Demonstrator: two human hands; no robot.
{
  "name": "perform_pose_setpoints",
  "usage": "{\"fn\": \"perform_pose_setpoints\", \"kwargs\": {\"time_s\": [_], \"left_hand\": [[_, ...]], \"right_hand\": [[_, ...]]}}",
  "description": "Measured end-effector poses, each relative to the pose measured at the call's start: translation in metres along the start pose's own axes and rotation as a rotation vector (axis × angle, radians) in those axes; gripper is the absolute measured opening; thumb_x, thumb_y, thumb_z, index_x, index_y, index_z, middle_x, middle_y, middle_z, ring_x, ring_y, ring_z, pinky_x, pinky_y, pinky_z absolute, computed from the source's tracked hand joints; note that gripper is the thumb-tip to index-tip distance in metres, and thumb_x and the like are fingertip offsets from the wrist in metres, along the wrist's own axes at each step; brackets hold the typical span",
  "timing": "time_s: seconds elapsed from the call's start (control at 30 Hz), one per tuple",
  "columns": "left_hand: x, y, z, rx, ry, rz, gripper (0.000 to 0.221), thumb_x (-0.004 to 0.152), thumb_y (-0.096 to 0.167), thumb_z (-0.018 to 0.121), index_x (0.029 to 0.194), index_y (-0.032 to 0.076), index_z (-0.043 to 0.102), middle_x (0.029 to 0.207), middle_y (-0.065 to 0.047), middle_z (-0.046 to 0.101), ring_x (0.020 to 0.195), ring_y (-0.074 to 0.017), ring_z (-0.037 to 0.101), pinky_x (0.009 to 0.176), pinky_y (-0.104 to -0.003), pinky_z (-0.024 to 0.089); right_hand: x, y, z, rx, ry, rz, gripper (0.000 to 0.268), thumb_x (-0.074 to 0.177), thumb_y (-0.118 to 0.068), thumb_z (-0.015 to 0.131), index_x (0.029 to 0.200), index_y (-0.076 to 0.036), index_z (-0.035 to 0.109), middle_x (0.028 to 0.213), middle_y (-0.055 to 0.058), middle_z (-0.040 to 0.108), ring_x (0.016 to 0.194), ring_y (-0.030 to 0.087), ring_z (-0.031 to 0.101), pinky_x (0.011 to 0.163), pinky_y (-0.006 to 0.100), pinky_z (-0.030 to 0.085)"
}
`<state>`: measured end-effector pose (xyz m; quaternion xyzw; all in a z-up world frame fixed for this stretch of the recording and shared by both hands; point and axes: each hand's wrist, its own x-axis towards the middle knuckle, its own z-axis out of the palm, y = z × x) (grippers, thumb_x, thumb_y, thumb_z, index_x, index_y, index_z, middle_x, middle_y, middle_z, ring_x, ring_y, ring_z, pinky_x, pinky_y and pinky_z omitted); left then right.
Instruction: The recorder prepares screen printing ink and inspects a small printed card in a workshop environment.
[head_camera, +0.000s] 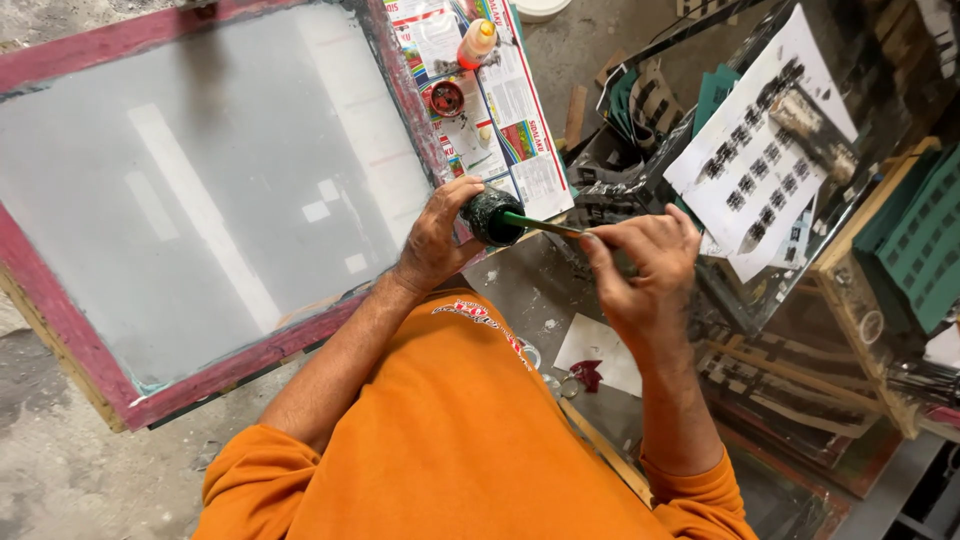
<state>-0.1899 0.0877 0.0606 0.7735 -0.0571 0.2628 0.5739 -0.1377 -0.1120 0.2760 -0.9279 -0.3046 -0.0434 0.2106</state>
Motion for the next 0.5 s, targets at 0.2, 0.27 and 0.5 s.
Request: {"fn": "perform_pose_setpoints", "kwargs": {"time_s": [0.2,0.27,0.5], "left_hand": [[0.006,0.008,-0.003,0.023,-0.026,0.062,0.076,0.075,0.004,0.09,0.139,0.007,0.049,0.143,-0.016,0.055,0.135,-0.0356,0.056,0.117,-0.044,0.049],[0.008,0.011,-0.003,0.02,-0.034,0.075,0.076,0.075,0.005,0.091,0.138,0.007,0.049,0.143,-0.016,0.055,0.135,-0.0355,0.056,0.117,-0.044,0.049],[0.009,0.012,-0.007,0.137,-0.05,0.064,0.072,0.079,0.005,0.09,0.139,0.006,0.05,0.142,-0.015,0.054,0.134,-0.0367,0.056,0.115,-0.045,0.05]], "right_hand": [[-0.002,-0.005,0.033,-0.239,0.004,-0.303,0.012,0.095,-0.014,0.079,0.105,-0.011,0.075,0.094,0.0,0.065,0.1,0.019,0.063,0.121,0.055,0.03],[0.0,0.0,0.044,-0.338,0.0,-0.409,0.015,0.095,-0.013,0.078,0.11,-0.012,0.076,0.095,-0.002,0.065,0.102,0.018,0.063,0.121,0.056,0.028],[0.012,0.02,0.068,-0.119,-0.098,-0.337,0.007,0.093,-0.016,0.077,0.094,-0.013,0.071,0.089,-0.002,0.063,0.099,0.019,0.063,0.118,0.055,0.029]]}}
